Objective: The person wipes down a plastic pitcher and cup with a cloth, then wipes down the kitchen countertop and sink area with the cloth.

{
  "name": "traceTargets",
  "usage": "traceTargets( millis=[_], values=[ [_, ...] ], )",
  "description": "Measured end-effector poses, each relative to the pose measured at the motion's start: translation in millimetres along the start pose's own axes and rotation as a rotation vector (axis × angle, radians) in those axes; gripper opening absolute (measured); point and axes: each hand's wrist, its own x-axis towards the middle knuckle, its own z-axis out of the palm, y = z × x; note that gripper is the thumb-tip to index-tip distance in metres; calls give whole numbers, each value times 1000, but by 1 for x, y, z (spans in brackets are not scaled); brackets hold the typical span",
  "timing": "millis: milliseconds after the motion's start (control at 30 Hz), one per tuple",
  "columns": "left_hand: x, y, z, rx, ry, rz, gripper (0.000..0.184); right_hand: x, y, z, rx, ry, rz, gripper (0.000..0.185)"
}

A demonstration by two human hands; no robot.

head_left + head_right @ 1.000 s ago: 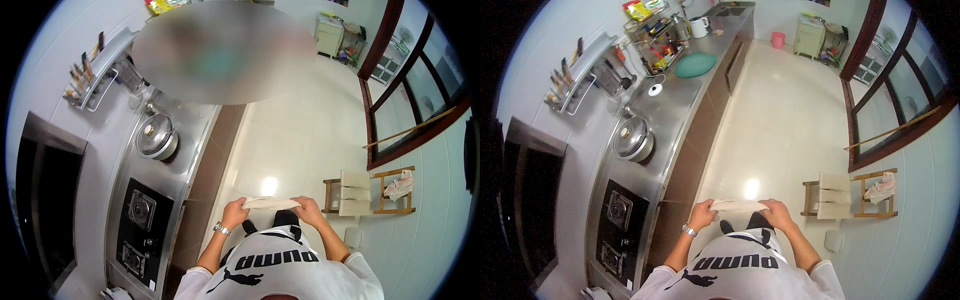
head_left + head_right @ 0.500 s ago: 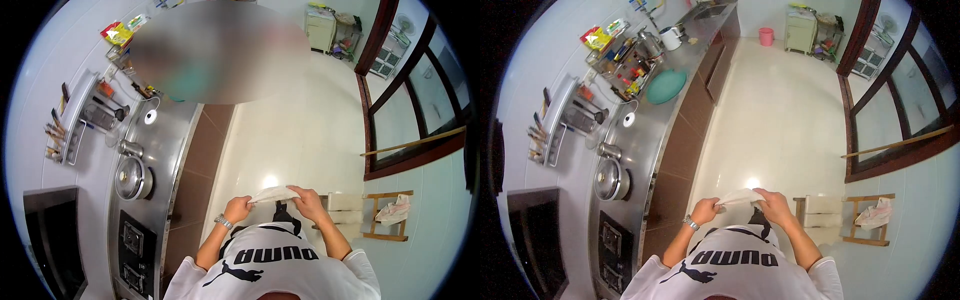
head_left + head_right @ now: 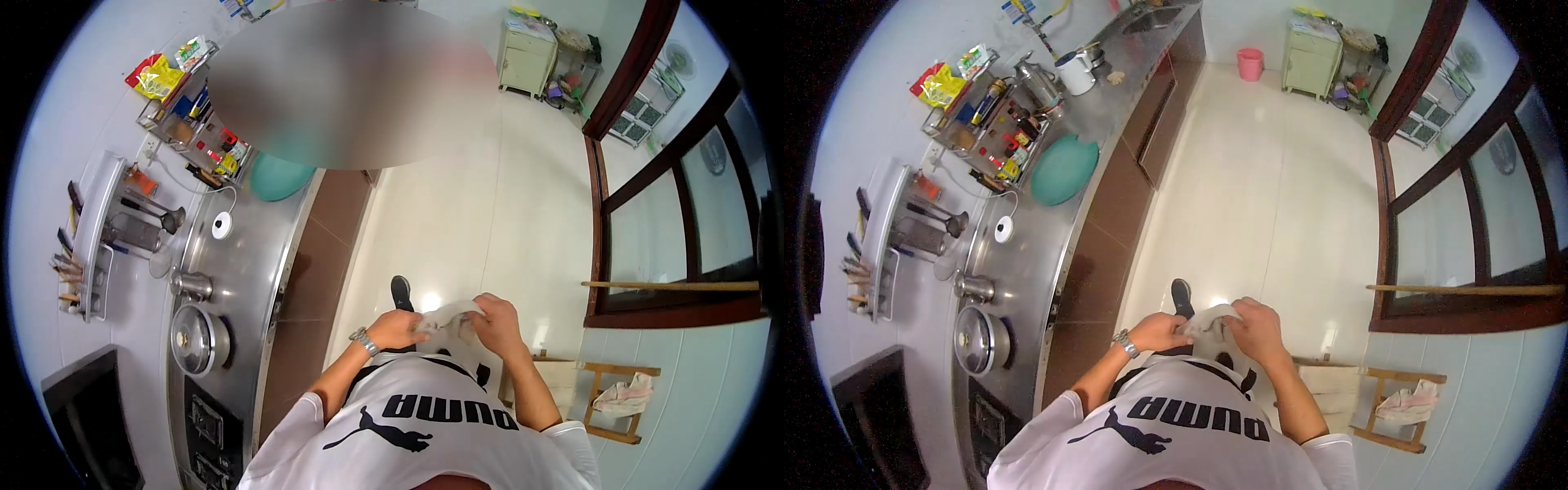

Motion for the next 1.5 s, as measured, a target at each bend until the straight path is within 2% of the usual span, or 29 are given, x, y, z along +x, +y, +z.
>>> traceTargets(
  millis=[33,100,133,233,267,333,367,400,467,533,600,667,700,767,867,900,967,1000,1033,1067,1100,1133,1200,1233,1300,1333,1367,1433,1500],
  values=[
    [19,-3,-11,-4,4,7,42,17,1,-2,-9,1,-1,11],
    [56,-4,-34,22,104,100,51,48,-2,-6,-28,4,133,13],
    [75,8,-61,66,-49,28,68,64,1,-2,-42,13,138,13],
    [122,7,-98,80,30,183,76,113,2,1,47,140,93,4],
    [136,8,-113,60,-17,211,79,129,-2,0,66,184,76,5],
    [163,6,-134,0,7,296,64,157,0,-1,81,268,72,5],
    [176,5,-141,-24,17,301,54,168,4,-4,57,219,92,5],
    [189,3,-148,-10,6,327,54,180,7,-10,32,170,106,5],
    [220,-6,-158,13,5,345,37,201,14,-21,58,208,166,5],
    [252,-15,-169,-4,32,419,32,220,27,-29,229,231,324,11],
    [286,-15,-185,-27,69,479,27,243,49,-45,261,226,380,12],
    [317,-9,-206,84,174,465,20,270,75,-61,300,208,420,13],
    [337,-7,-218,95,181,464,20,285,89,-71,322,151,449,15],
    [376,-4,-237,159,339,400,10,313,116,-87,347,84,459,17],
    [427,2,-277,204,495,273,11,376,125,-146,372,-212,569,28],
    [438,5,-289,222,519,279,11,395,135,-158,369,-204,539,28],
    [462,10,-314,78,706,320,11,431,161,-174,-183,-242,237,33],
    [474,12,-329,89,718,329,11,450,165,-184,-151,-249,257,35],
    [481,12,-338,-31,692,237,12,467,171,-190,-149,-246,252,35],
    [491,12,-346,-154,661,143,13,486,179,-195,-229,-157,176,30],
    [503,12,-354,-156,662,139,13,503,188,-200,-307,-73,100,25],
    [514,10,-361,-251,704,128,13,518,196,-203,-304,-81,101,25],
    [533,11,-381,-371,740,107,13,552,213,-208,-246,77,105,19],
    [545,11,-392,-372,734,101,13,568,220,-210,-244,72,111,19],
    [570,9,-409,-392,801,121,14,597,234,-215,-149,252,23,20],
    [581,7,-424,-386,728,139,15,613,234,-219,-136,301,51,21],
    [596,2,-433,-391,718,137,15,629,239,-221,-138,299,61,21],
    [623,-10,-452,-496,710,59,15,662,250,-221,-150,432,45,23],
    [653,-23,-475,-517,654,82,16,694,265,-220,-149,487,71,25]
  ],
)
